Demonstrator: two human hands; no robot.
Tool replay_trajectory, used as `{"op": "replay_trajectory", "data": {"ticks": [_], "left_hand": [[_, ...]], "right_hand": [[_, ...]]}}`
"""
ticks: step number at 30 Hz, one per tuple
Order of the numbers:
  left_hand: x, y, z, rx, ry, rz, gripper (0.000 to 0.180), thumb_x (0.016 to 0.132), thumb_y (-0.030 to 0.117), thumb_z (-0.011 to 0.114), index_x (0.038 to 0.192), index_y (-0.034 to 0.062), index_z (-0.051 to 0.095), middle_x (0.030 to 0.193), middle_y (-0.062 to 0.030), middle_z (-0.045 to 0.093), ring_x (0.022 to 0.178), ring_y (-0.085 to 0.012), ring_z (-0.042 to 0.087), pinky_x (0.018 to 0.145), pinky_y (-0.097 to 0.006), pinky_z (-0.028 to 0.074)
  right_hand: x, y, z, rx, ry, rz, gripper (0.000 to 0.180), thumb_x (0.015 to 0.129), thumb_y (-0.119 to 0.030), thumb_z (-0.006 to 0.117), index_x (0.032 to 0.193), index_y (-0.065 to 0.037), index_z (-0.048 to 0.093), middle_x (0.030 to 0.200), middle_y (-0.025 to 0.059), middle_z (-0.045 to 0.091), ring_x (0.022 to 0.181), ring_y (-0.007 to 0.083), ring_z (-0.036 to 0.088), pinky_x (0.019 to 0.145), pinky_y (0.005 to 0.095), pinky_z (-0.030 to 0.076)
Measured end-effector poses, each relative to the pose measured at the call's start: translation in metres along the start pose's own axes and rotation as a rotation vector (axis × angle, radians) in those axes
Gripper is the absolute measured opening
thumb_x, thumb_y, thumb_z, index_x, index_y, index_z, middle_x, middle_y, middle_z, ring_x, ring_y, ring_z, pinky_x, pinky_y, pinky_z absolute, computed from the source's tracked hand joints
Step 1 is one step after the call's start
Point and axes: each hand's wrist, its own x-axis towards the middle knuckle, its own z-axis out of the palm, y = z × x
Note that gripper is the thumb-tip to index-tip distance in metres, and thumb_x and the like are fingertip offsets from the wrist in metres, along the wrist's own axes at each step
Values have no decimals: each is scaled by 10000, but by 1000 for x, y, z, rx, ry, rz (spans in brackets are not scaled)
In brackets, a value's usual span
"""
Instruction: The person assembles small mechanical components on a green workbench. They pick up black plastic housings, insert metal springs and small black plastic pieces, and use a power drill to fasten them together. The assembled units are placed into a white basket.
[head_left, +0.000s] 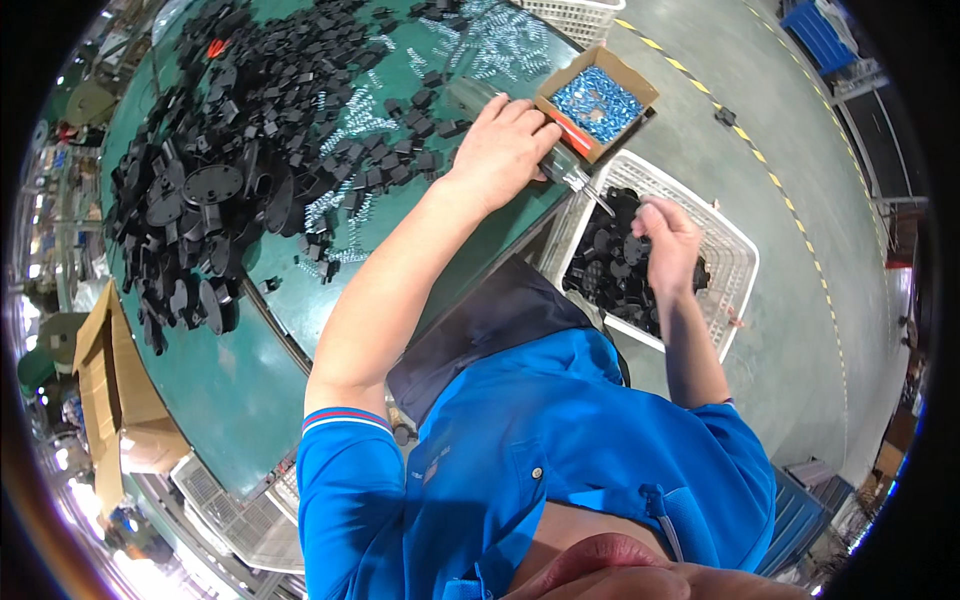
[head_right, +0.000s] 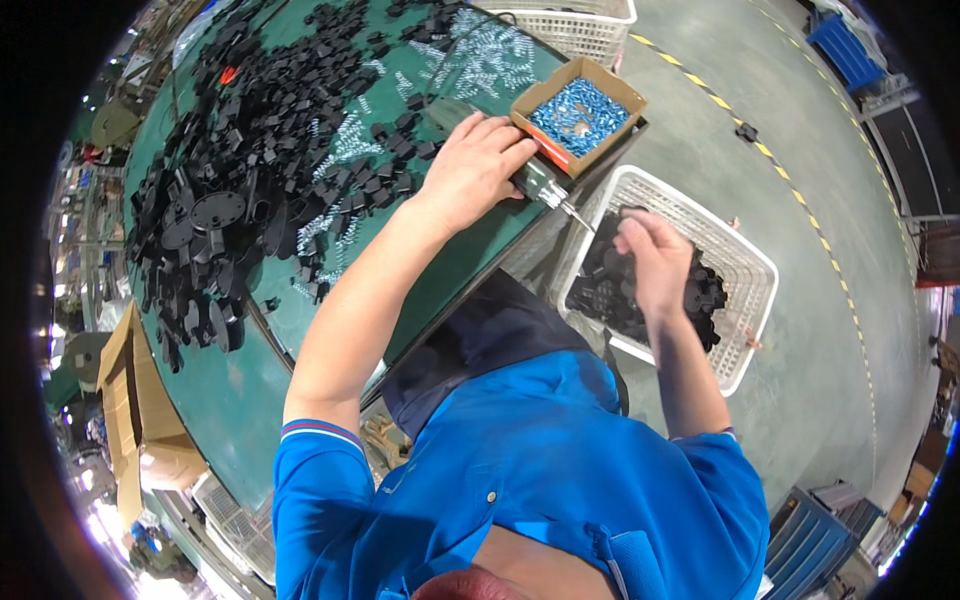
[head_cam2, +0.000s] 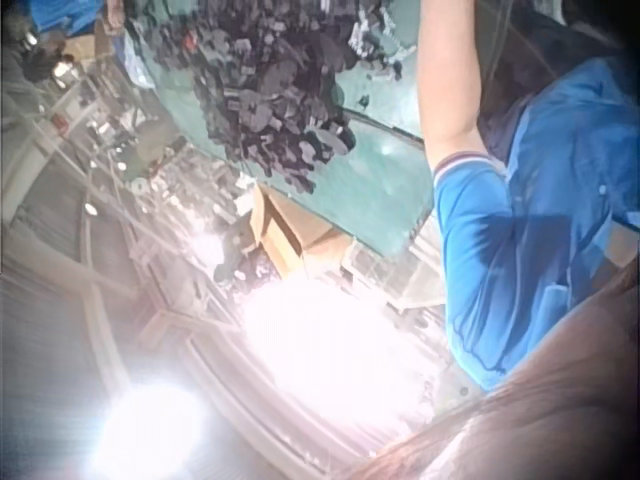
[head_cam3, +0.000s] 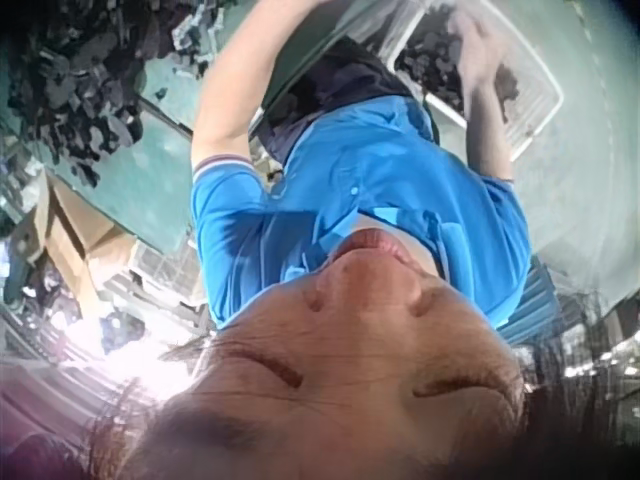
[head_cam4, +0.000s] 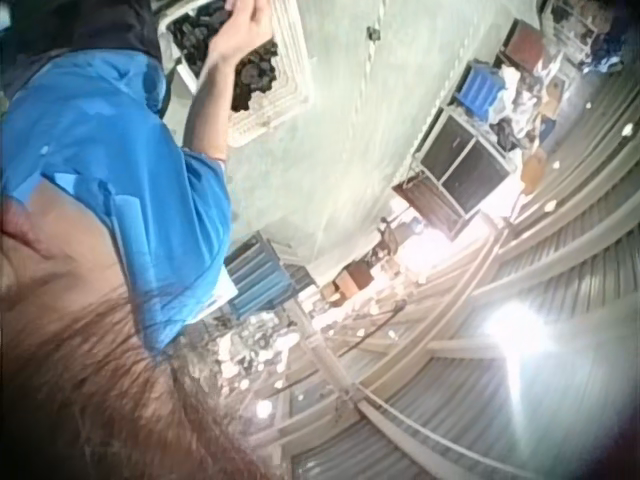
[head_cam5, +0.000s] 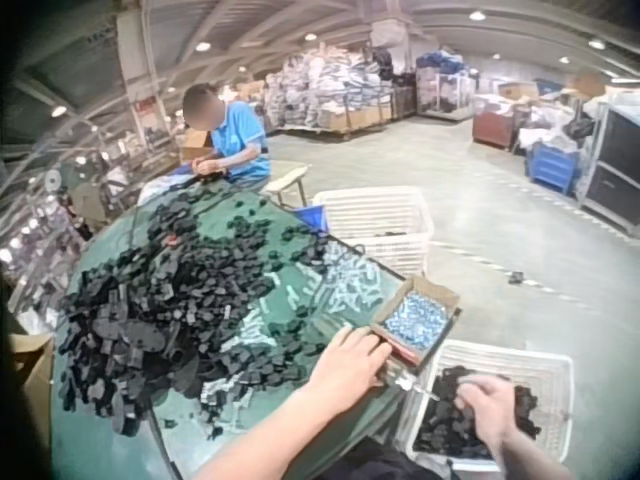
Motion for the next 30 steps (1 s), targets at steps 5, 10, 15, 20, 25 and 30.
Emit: {"op": "replay_trajectory", "data": {"ticks": [5, 10, 15, 20, 25, 30], "left_hand": [[-7, 7, -4, -31, 115, -25, 649, 682, 186, 823, 1269, 102, 560, 1332, -91, 531, 1323, -295, 448, 1148, -491, 307], [-43, 18, -28, -90, 145, 14, 622, 663, 165, 829, 1227, 102, 577, 1306, -90, 545, 1315, -293, 460, 1130, -493, 335], [-103, 36, -43, -171, 105, -2, 548, 663, 170, 819, 1162, 88, 606, 1280, -113, 572, 1311, -304, 472, 1130, -507, 334], [-160, 47, -40, -209, 112, -36, 477, 687, 156, 792, 1125, 71, 626, 1225, -103, 600, 1263, -291, 513, 1112, -489, 366], [-198, 46, -48, -233, 148, -67, 345, 701, 125, 767, 1028, 69, 670, 991, -67, 658, 1005, -251, 624, 903, -391, 502], [-212, -1, -57, 72, 321, -293, 151, 713, 94, 750, 843, 68, 678, 768, -52, 576, 760, -247, 575, 687, -377, 463]], "right_hand": [[-27, 21, 17, 329, 116, 300, 190, 921, -82, 680, 1088, 6, 662, 934, 106, 712, 764, 165, 674, 671, 284, 545], [-27, 21, 45, 478, 135, 321, 200, 914, -56, 680, 1098, 9, 635, 962, 135, 710, 840, 214, 700, 758, 328, 585], [-30, 38, 39, 570, 160, 268, 147, 957, -113, 641, 1067, -16, 644, 979, 126, 710, 869, 222, 705, 766, 325, 594], [-27, 36, 41, 471, 204, 252, 169, 959, -137, 647, 1079, -21, 618, 992, 127, 699, 880, 222, 700, 793, 340, 590], [-21, 41, 37, 71, 187, 18, 160, 964, -107, 633, 1062, 20, 636, 935, 127, 704, 836, 196, 697, 763, 313, 574], [-14, 38, 34, -424, 73, -285, 182, 948, -98, 651, 1077, 31, 640, 918, 106, 702, 827, 141, 674, 785, 272, 537]]}}
